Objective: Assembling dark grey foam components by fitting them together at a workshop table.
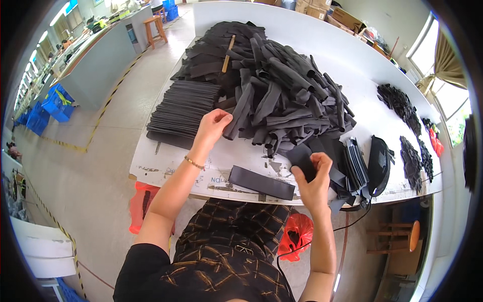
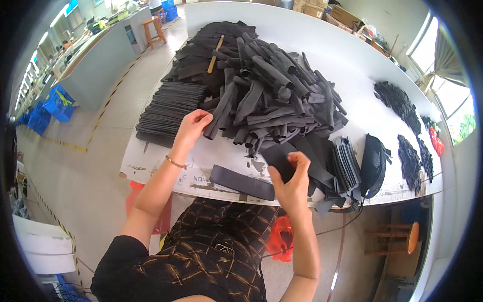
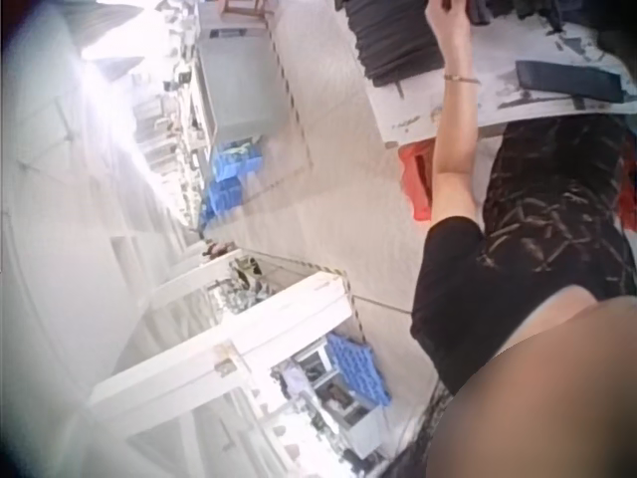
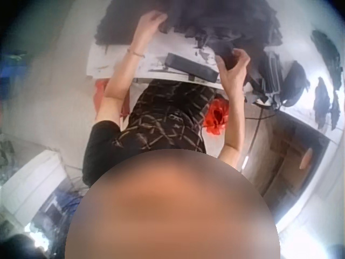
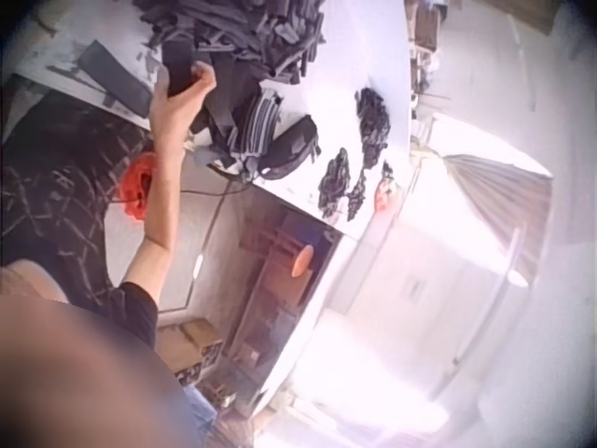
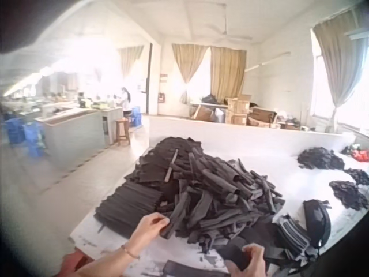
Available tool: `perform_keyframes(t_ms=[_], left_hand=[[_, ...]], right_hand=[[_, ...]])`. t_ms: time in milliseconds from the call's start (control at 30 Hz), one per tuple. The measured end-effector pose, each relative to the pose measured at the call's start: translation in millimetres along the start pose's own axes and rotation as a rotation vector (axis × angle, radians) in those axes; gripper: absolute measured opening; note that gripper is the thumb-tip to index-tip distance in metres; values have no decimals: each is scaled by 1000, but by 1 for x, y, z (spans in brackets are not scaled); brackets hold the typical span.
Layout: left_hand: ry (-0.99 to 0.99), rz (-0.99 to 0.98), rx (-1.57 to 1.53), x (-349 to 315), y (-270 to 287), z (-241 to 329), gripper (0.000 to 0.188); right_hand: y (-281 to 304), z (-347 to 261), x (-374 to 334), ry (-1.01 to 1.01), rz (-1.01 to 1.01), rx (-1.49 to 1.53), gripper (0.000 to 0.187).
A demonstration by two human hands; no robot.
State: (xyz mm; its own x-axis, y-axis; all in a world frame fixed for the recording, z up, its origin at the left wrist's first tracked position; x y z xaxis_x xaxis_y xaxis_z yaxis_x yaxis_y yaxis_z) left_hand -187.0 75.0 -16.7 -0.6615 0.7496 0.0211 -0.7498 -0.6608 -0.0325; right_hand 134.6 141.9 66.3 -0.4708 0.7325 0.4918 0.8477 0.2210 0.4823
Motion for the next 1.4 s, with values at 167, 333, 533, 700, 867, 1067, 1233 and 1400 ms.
perform_keyframes(t_ms=[167,333,533,700,867,1067,1233,1400], left_hand=[[241,-232,-493,-47,-25,17,19],[424,-242,-874,-54,-48,-37,18],[362,-396,-1077,-79,-78,0,18],[213,-319,-946,-87,-77,40,17],[256,-293,-886,-83,-72,32,19],[287,-296,-844,-82,-78,25,19],[304,-351,-841,-84,-87,24,21],[338,-484,-828,-90,-90,19,34]], right_hand=[[-21,-36,-19,201,-185,-95,49],[-29,-52,-30,317,-228,-166,41],[-8,-57,-35,244,-117,-126,44],[-3,-62,-34,226,-94,-99,54],[1,-74,-28,365,-62,-229,48],[2,-86,-16,427,-69,-265,45],[-1,-85,-9,448,-90,-306,43],[4,-82,-4,492,-62,-381,40]])
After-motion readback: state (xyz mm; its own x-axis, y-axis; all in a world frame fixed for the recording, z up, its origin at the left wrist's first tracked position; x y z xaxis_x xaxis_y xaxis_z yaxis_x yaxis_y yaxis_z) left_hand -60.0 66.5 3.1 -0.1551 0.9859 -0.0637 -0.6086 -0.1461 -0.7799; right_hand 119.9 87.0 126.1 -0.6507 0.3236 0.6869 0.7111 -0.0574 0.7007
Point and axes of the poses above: each hand's wrist, its own x-axis towards the middle knuckle, its own y-axis out of the back of the hand, z = x × y, the point moved 8 cm from there along x, towards the middle knuckle
